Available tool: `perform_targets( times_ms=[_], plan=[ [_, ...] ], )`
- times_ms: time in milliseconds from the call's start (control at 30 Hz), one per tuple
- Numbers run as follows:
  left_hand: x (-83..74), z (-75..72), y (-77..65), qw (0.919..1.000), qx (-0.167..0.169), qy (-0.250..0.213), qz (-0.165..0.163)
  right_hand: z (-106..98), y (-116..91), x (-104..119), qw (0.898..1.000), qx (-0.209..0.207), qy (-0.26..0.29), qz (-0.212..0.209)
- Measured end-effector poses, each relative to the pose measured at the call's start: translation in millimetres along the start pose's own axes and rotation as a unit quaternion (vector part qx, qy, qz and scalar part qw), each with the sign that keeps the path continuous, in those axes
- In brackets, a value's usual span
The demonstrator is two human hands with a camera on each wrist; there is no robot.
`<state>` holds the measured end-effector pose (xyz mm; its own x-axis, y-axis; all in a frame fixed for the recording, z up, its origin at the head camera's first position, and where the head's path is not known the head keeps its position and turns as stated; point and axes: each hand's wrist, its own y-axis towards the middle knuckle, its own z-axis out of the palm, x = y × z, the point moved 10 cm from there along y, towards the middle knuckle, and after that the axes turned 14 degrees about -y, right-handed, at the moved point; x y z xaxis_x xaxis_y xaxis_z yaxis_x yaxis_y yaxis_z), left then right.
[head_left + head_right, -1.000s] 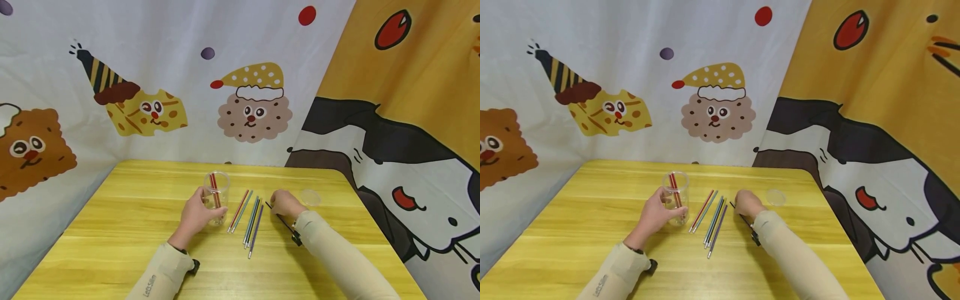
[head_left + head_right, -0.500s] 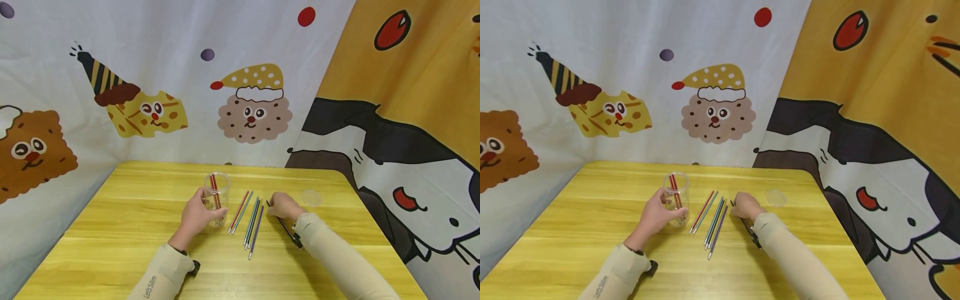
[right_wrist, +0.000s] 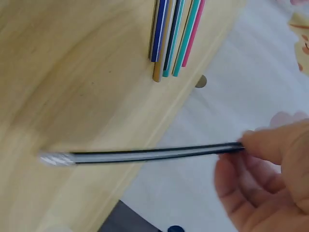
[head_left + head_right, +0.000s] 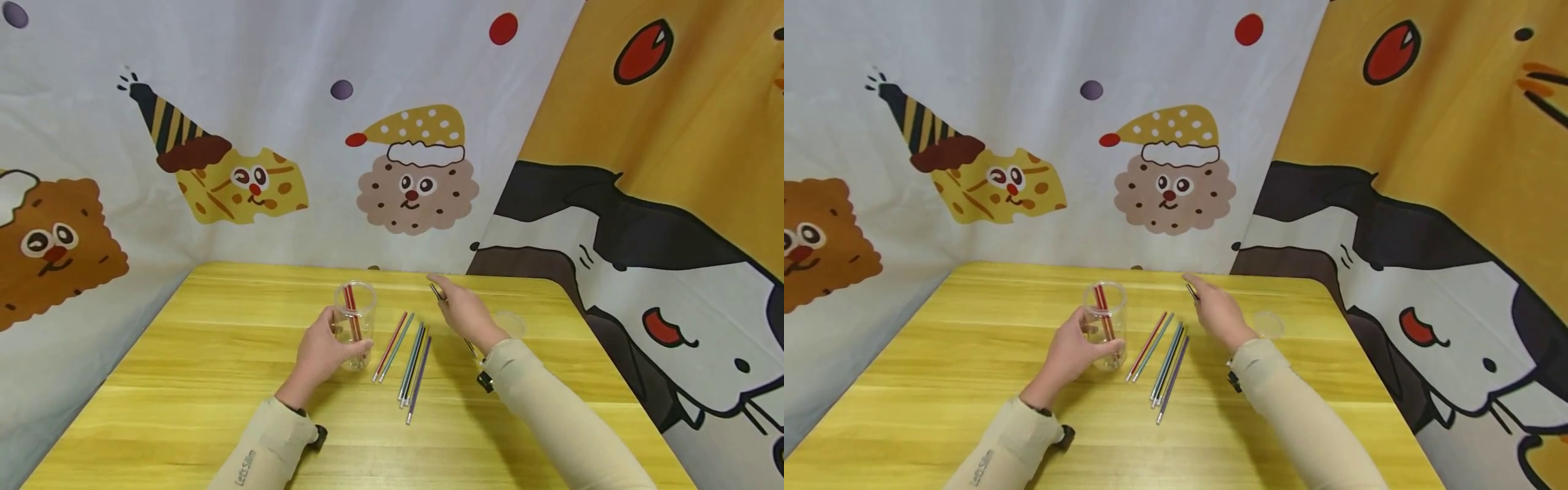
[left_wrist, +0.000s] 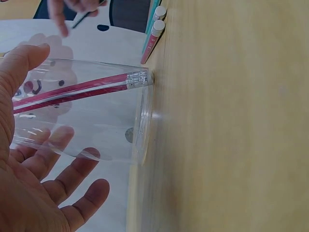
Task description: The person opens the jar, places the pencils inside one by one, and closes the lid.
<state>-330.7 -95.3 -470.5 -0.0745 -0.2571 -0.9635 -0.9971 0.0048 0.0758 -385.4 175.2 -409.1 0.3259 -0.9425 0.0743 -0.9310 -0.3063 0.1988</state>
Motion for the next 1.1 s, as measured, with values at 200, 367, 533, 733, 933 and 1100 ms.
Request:
perform_targets(
  times_ms=[200,367,533,733,933,1100],
  plan=[
    [2.6,1.1,0.7,1.0000,0.004,-0.005,-0.004,-21.1,-4.5,18.4,0.993,-0.097,-0.045,-0.044],
    [3.6,1.1,1.8,1.0000,0.006,-0.003,-0.001,-37.1,-4.8,18.4,0.987,-0.160,0.005,-0.033],
    [2.3,1.2,1.6,1.0000,0.005,-0.004,0.001,-53.0,-7.5,8.9,0.965,-0.238,0.110,-0.005],
    [3.3,1.3,1.3,1.0000,0.004,-0.002,-0.002,-59.1,-14.3,-10.4,0.913,-0.321,0.250,0.043],
    [3.5,1.6,2.0,1.0000,0.003,0.000,0.000,-56.3,-17.9,-35.8,0.864,-0.327,0.364,0.118],
    [4.1,1.4,1.7,1.0000,0.002,0.000,-0.002,-52.3,-19.6,-53.1,0.783,-0.318,0.507,0.170]
  ],
)
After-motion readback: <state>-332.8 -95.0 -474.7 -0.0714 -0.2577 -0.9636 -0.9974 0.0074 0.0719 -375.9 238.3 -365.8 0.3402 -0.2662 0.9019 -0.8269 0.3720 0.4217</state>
